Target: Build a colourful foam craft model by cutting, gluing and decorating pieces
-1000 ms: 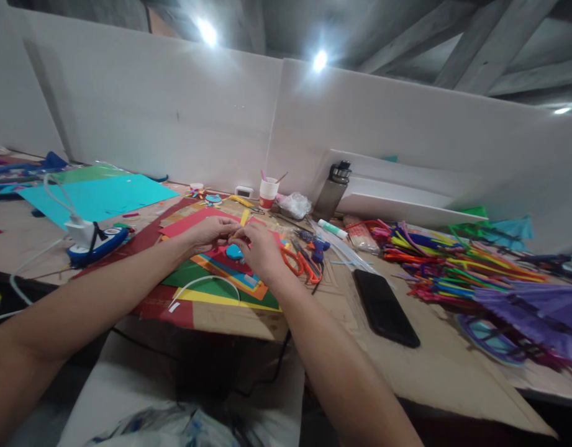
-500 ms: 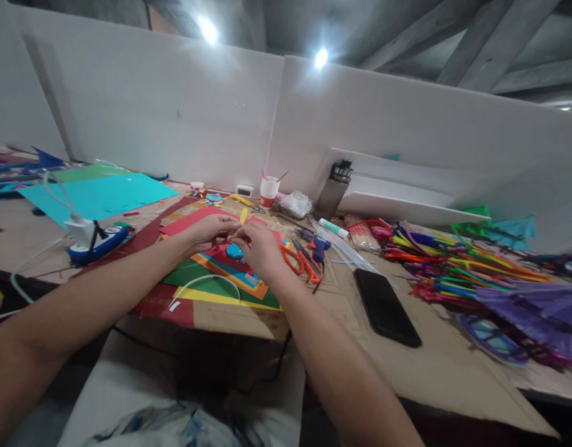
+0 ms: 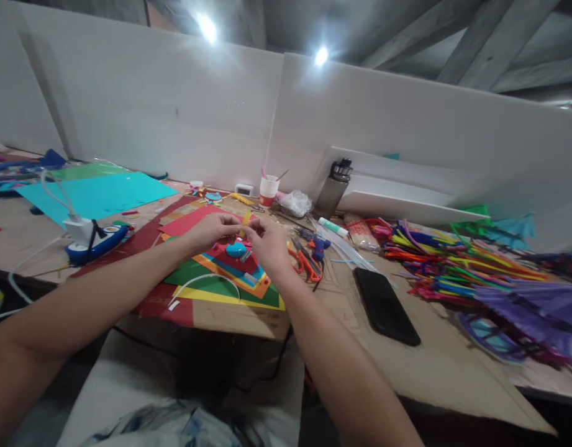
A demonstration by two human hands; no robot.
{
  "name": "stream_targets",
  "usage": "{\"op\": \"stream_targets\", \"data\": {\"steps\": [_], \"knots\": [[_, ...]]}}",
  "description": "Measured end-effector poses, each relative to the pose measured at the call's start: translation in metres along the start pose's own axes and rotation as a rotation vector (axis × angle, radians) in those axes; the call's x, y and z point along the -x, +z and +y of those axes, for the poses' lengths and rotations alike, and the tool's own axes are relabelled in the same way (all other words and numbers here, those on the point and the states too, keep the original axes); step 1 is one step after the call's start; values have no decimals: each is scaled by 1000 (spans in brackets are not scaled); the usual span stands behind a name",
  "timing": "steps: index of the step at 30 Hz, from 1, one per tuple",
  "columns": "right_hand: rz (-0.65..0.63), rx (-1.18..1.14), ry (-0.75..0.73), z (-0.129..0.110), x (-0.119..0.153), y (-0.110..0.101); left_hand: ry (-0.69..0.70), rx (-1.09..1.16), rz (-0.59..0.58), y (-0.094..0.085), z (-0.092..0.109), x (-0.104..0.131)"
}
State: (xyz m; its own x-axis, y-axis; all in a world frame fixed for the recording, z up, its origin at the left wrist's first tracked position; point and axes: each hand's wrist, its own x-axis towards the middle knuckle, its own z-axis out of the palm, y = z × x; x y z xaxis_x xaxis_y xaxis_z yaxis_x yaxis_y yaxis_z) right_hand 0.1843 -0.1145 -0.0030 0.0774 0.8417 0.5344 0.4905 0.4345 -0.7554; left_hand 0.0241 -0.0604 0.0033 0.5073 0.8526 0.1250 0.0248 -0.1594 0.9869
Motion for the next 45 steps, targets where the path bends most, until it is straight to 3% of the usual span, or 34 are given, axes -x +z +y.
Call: {"op": "stream_targets", "data": {"steps": [3, 8, 45], "knots": [[82, -5, 66, 2, -2, -3, 11, -75, 10, 5, 6, 6], [65, -120, 173, 7, -4, -2, 1, -165, 22, 10, 14, 12], [103, -310, 201, 2, -3, 0, 84, -307, -53, 8, 17, 12]]}}
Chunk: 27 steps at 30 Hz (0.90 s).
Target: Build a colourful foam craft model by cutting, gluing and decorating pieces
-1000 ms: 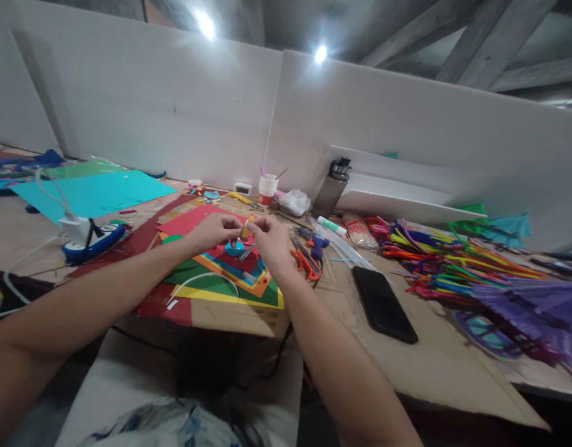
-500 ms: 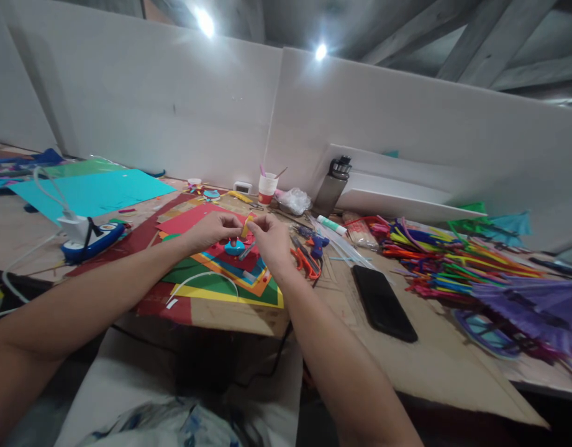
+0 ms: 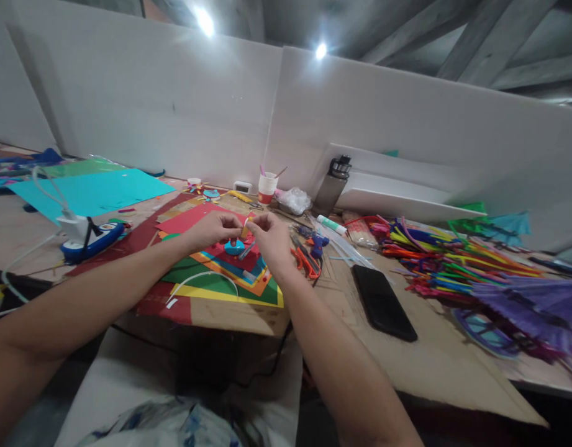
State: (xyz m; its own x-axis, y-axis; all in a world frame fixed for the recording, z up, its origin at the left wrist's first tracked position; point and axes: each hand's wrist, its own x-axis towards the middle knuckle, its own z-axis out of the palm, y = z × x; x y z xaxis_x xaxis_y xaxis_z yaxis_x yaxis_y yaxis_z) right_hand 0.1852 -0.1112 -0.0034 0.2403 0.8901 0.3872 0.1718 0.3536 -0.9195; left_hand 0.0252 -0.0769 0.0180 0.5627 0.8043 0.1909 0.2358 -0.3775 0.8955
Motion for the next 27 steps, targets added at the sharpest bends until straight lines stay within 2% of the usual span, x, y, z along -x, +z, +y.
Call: {"op": "stream_targets", "data": {"steps": [6, 27], "knots": [[13, -34, 18, 4, -2, 0, 32, 45, -9, 0, -7, -4], [42, -87, 33, 2, -1, 2, 29, 56, -39, -1, -9, -4]]}}
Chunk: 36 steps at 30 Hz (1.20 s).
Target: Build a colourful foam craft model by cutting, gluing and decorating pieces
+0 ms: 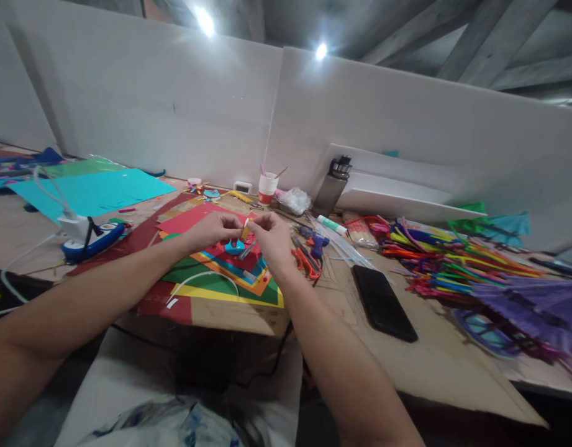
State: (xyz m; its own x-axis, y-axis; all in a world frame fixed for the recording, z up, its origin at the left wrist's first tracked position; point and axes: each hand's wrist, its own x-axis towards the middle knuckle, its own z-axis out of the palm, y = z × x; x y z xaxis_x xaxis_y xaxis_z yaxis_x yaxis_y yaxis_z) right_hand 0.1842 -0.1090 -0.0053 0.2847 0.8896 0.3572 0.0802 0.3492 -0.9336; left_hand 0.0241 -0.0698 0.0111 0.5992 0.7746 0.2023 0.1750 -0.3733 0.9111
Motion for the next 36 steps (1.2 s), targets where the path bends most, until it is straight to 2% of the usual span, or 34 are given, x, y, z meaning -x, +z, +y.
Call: {"op": "stream_targets", "data": {"steps": [8, 17, 24, 30, 36], "knots": [[-10, -58, -23, 0, 0, 0, -3, -1, -3, 0, -1, -1], [-27, -100, -42, 3, -1, -2, -20, 53, -57, 0, -4, 0], [-74, -76, -4, 3, -1, -3, -77, 194, -156, -1, -9, -3], [-73, -169, 33, 1, -1, -1, -83, 338, -150, 0, -13, -5], [-55, -155, 10, 2, -1, -1, -83, 404, -150, 4, -14, -4]]}}
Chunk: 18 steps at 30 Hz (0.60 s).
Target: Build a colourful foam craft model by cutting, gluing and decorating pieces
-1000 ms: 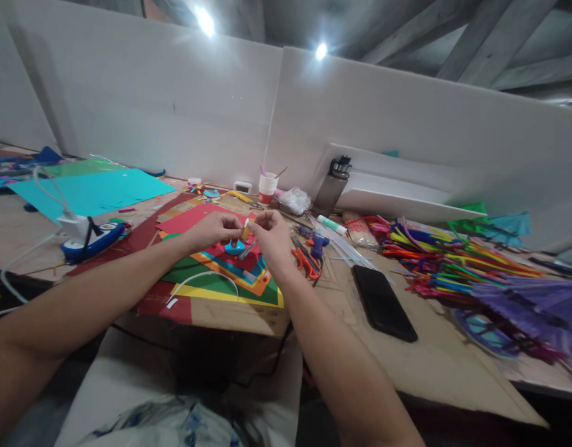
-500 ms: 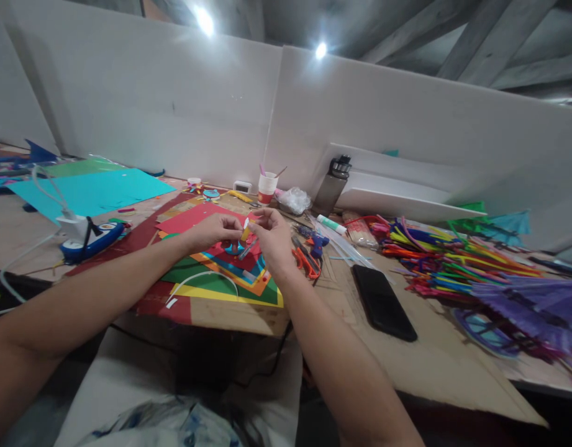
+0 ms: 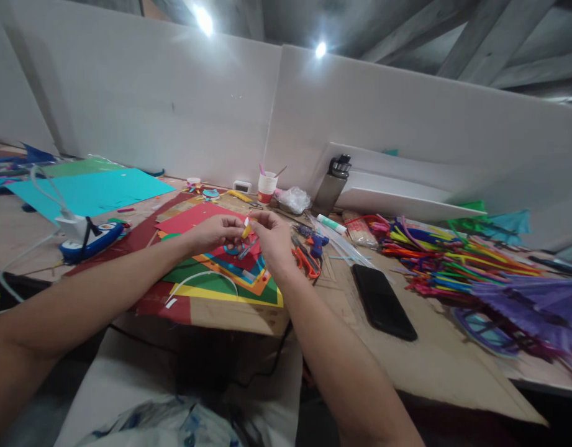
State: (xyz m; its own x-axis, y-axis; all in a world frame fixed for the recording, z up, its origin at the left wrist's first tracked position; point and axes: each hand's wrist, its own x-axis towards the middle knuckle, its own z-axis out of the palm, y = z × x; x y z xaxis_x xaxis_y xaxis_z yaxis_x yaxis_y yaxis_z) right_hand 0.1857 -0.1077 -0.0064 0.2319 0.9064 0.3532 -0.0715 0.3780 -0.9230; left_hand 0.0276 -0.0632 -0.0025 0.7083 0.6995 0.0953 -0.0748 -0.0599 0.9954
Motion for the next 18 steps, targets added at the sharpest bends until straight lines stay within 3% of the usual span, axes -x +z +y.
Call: {"op": "stream_targets", "data": {"steps": [9, 18], "knots": [[10, 77, -40, 1, 1, 1, 58, -160, 25, 8, 3, 3], [8, 92, -51, -4, 5, 3, 98, -243, 59, 5, 0, 2]]}}
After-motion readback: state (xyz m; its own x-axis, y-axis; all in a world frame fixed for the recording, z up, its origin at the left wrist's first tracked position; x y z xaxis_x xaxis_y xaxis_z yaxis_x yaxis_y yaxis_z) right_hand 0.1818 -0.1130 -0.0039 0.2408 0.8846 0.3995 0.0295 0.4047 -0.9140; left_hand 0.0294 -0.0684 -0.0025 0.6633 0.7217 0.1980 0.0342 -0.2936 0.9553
